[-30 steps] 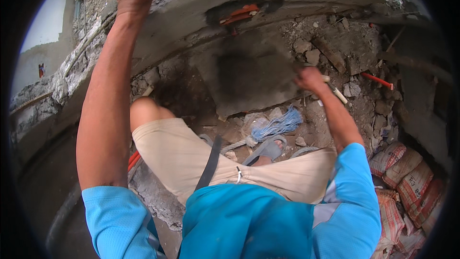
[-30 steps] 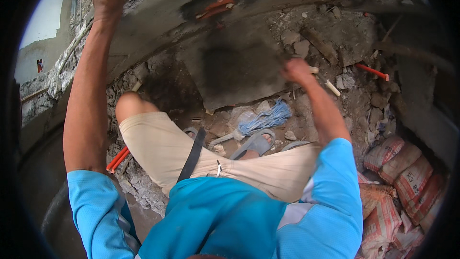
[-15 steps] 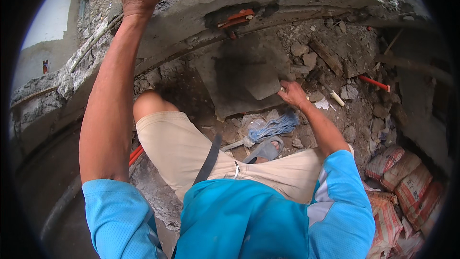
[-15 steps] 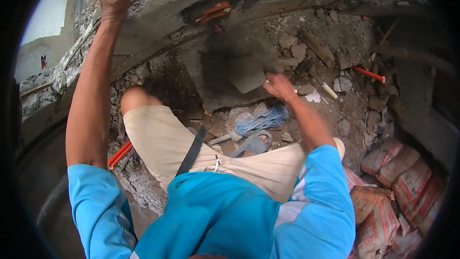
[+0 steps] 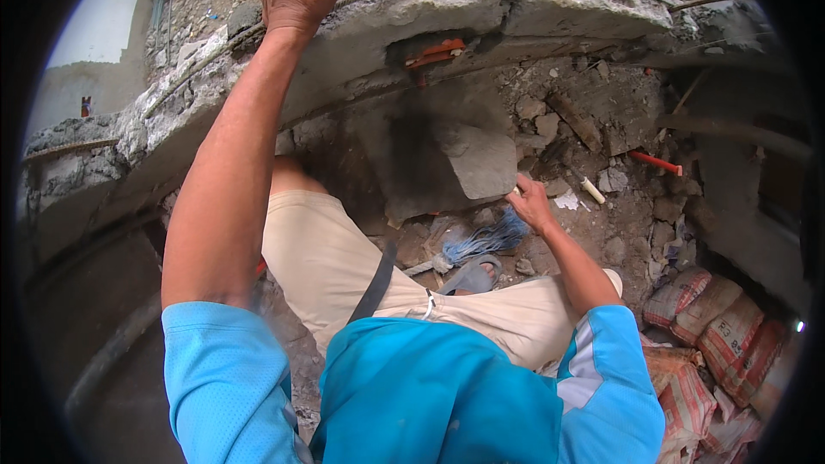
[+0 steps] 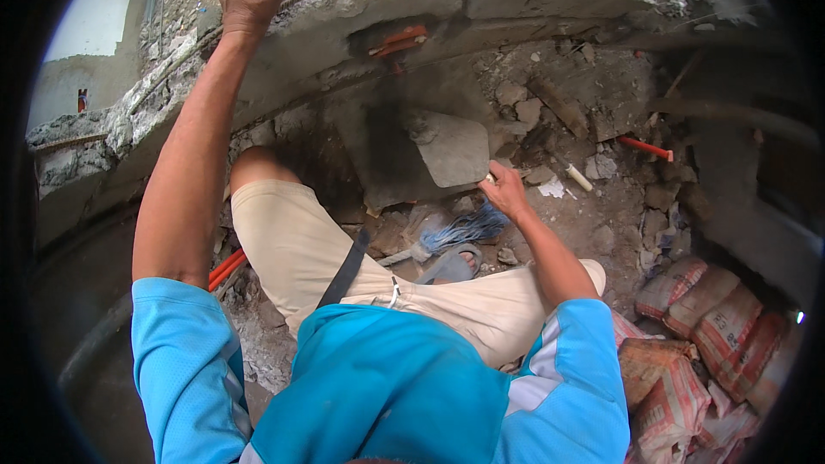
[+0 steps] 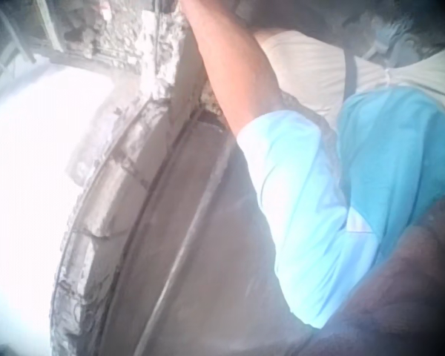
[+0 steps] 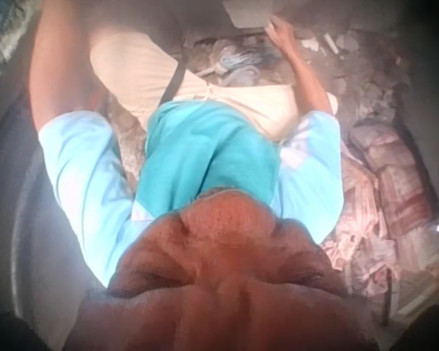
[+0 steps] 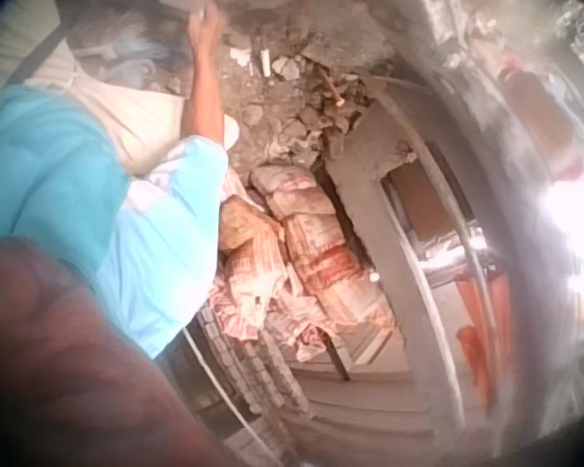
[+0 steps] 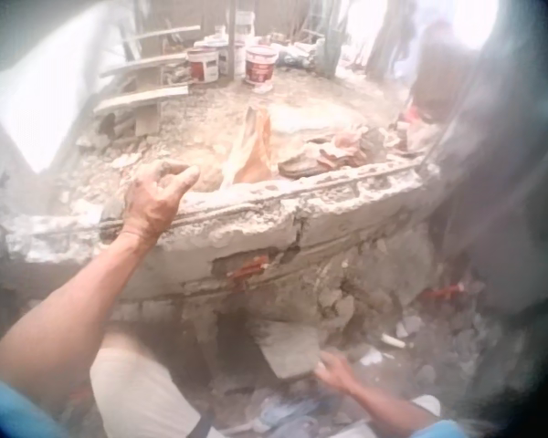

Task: The person sits on the ground and works on a concrete wall, using a trowel to apply and smooth cement into a recessed area. They also handle a small yellowish piece of material, pressing it into the wall.

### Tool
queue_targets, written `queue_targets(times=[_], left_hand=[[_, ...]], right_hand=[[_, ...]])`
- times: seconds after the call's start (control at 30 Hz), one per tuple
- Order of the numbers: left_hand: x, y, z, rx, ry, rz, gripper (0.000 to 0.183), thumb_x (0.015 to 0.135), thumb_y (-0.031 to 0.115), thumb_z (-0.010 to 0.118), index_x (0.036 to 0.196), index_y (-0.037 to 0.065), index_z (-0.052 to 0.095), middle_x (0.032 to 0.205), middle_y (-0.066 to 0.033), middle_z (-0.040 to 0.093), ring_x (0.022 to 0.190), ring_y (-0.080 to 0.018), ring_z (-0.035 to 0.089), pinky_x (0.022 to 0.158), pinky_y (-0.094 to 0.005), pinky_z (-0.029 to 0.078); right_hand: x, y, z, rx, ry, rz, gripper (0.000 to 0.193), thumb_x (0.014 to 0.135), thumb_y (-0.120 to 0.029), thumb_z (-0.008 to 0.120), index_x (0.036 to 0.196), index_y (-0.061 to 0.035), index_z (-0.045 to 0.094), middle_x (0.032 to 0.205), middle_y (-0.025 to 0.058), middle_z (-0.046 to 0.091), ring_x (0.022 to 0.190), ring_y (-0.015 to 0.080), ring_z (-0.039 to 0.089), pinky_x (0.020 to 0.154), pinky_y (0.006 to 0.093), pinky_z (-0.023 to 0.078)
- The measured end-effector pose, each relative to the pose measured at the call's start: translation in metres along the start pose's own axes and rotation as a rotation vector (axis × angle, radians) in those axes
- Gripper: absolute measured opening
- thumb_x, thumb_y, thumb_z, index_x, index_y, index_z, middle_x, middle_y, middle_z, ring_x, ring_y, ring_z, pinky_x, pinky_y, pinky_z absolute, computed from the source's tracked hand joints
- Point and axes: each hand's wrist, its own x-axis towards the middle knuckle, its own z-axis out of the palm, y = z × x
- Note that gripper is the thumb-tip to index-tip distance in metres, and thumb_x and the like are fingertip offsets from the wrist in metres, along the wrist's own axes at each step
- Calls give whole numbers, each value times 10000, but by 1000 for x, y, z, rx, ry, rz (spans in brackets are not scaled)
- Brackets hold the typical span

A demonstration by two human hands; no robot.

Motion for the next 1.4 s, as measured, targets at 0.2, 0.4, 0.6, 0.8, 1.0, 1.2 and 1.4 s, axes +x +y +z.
queue_targets(times=[0.2, 0.4, 0.6, 0.8, 1.0, 1.2, 1.4], left_hand=[[-1, 3, -4, 57, 44, -15, 455, 948, 467, 821, 1091, 36, 855, 1106, -214, 825, 1097, -353, 779, 972, -441, 583], [-1, 16, -3, -13, 28, -9, 408, 939, 462, 824, 1033, 68, 873, 1048, -190, 838, 1035, -341, 803, 913, -435, 602], [4, -16, -1, 195, -16, -19, 528, 930, 742, 729, 1120, 276, 889, 1259, -102, 803, 1262, -325, 703, 1075, -482, 537], [5, -18, 1, 221, -19, 31, 490, 937, 691, 748, 1115, 256, 891, 1215, -74, 815, 1241, -312, 707, 1063, -449, 545], [2, -17, 3, 204, 51, 56, 476, 944, 682, 740, 1093, 256, 892, 1202, -65, 816, 1214, -298, 712, 1043, -439, 549], [5, -23, 3, 156, 59, 44, 536, 876, 699, 736, 1088, 236, 904, 1126, -136, 816, 1152, -327, 738, 1049, -501, 536], [1, -18, 5, 166, 72, 11, 536, 877, 706, 732, 1088, 244, 903, 1127, -144, 813, 1146, -326, 740, 1044, -503, 537]], right_hand=[[-6, -37, -76, 67, -52, 211, 336, 914, -240, 772, 1162, -16, 788, 848, 176, 756, 747, 222, 670, 732, 391, 542], [4, -90, -137, -18, -58, 294, 412, 952, -325, 768, 1166, 27, 776, 872, 143, 744, 800, 190, 656, 760, 395, 546], [41, -148, -165, -191, -85, 308, 434, 974, -346, 748, 1153, 49, 770, 838, 162, 715, 785, 208, 652, 763, 416, 547], [77, -188, -182, -347, -216, 365, 467, 987, -367, 764, 1080, 90, 757, 776, 169, 678, 745, 229, 657, 733, 450, 546], [104, -203, -192, -242, -260, 393, 400, 975, -317, 806, 939, 72, 719, 756, 121, 680, 656, 191, 636, 616, 418, 519], [126, -232, -199, -368, -314, 326, 309, 950, -229, 831, 894, 53, 717, 634, 85, 637, 560, 163, 637, 521, 389, 495], [140, -248, -206, -262, -339, 389, 289, 961, -209, 809, 872, 56, 735, 628, 95, 652, 534, 167, 638, 513, 385, 495]])
